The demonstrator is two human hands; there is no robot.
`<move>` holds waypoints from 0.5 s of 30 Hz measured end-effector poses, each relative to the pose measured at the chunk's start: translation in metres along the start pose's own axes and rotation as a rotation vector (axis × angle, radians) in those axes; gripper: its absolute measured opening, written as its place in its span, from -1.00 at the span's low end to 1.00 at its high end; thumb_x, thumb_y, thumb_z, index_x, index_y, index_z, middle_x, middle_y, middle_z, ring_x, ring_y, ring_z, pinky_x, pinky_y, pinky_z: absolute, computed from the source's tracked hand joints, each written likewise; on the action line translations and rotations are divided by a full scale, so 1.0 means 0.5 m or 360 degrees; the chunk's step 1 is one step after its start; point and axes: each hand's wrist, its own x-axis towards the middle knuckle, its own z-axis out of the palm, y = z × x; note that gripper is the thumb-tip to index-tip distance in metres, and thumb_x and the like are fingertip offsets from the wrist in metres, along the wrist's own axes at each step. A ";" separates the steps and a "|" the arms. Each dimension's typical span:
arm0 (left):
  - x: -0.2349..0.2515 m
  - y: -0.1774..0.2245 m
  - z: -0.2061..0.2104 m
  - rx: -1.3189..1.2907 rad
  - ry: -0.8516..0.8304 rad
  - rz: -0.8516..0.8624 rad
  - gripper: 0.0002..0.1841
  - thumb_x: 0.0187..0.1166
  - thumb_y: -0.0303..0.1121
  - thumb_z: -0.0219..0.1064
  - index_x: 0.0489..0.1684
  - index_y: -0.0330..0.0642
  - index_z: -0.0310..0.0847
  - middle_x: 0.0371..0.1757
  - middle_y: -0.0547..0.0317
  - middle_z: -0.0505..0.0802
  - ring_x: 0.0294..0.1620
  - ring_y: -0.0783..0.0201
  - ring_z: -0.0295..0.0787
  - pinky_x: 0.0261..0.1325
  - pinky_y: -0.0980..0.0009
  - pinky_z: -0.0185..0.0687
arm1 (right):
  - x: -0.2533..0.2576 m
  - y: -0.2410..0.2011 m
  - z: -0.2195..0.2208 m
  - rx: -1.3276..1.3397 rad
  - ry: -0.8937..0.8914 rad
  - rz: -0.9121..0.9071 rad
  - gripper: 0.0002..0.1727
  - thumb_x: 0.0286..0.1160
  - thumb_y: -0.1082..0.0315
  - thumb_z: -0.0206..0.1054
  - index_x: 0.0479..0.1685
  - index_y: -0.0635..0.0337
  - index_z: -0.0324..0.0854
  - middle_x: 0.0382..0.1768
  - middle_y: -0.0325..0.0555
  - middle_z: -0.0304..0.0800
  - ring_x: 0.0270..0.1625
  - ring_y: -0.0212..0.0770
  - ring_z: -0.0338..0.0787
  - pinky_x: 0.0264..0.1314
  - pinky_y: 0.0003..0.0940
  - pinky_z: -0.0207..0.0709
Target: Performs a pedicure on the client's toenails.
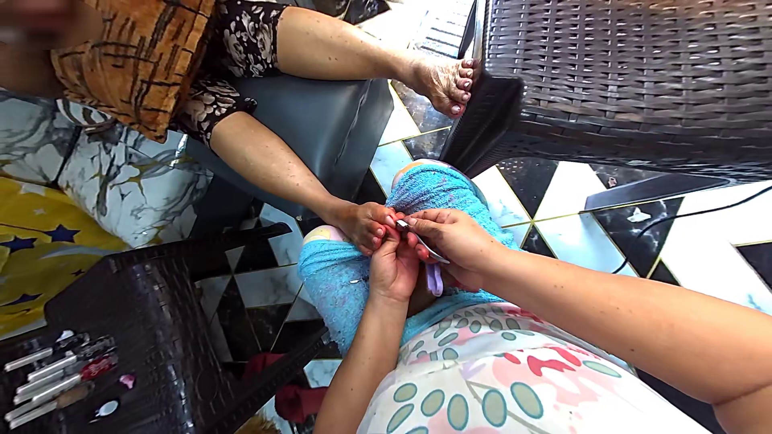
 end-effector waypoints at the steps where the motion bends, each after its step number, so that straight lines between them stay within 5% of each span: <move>1: 0.000 0.000 0.000 -0.0005 -0.0005 -0.0006 -0.65 0.84 -0.41 -0.09 -0.20 -0.18 0.69 -0.43 0.12 0.82 -0.53 0.33 0.77 -0.41 0.46 0.75 | -0.001 -0.001 0.000 0.0010 0.0001 0.0006 -0.76 0.83 0.35 0.15 0.01 0.34 0.65 -0.53 -0.13 0.68 -0.58 -0.41 0.62 -0.48 -0.59 0.55; 7: -0.001 0.002 0.002 0.0035 0.0025 -0.0049 -0.61 0.87 -0.37 -0.15 -0.17 -0.20 0.66 -0.52 0.14 0.77 -0.66 0.38 0.68 -0.57 0.53 0.65 | -0.007 -0.006 -0.004 -0.0079 -0.0018 -0.0009 -0.77 0.80 0.39 0.18 0.01 0.37 0.69 -0.49 -0.08 0.77 -0.54 -0.38 0.70 -0.42 -0.55 0.61; 15: -0.001 -0.001 0.003 0.0038 0.0049 -0.0012 -0.62 0.86 -0.39 -0.13 -0.19 -0.19 0.69 -0.49 0.13 0.79 -0.63 0.36 0.69 -0.54 0.51 0.66 | -0.003 -0.015 -0.004 -0.0160 -0.0016 0.0015 -0.77 0.81 0.37 0.17 -0.01 0.36 0.68 -0.50 -0.09 0.77 -0.55 -0.39 0.71 -0.44 -0.56 0.60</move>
